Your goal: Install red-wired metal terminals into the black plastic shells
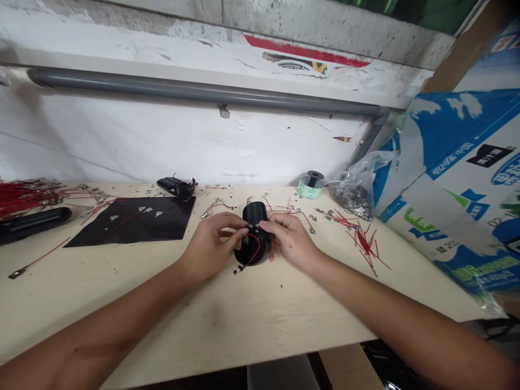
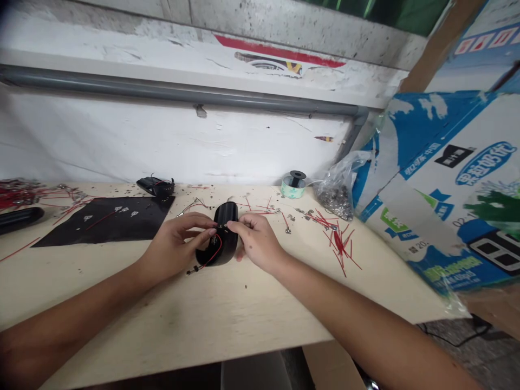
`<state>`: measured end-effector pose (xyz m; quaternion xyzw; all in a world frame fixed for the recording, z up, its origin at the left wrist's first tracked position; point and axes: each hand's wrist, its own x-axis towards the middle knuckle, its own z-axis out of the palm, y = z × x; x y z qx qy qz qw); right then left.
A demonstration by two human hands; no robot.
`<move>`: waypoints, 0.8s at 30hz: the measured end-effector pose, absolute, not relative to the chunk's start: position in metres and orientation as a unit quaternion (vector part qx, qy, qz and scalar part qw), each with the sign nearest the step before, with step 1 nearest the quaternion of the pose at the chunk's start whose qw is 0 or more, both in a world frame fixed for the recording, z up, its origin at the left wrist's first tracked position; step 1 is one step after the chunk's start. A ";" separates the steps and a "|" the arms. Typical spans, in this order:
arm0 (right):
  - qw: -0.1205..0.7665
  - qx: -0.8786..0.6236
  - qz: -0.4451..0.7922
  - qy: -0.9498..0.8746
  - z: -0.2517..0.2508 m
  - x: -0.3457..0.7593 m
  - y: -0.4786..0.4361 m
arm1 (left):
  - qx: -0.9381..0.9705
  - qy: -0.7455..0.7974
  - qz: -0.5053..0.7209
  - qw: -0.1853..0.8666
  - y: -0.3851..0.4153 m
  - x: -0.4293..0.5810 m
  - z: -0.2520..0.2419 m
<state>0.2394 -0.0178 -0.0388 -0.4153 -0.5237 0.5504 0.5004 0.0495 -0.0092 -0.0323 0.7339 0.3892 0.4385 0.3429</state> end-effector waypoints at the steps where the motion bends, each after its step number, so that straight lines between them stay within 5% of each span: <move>1: 0.501 -0.418 0.541 -0.530 -0.038 0.239 -0.019 | 0.745 0.384 0.436 0.328 -0.009 0.049 -0.032; 8: 0.520 -0.437 0.428 -0.596 -0.034 0.239 -0.019 | 0.808 0.341 0.417 0.237 -0.014 0.050 -0.026; 24: 0.563 -0.415 0.489 -0.521 -0.053 0.235 -0.018 | 0.823 0.306 0.431 0.209 -0.012 0.054 -0.037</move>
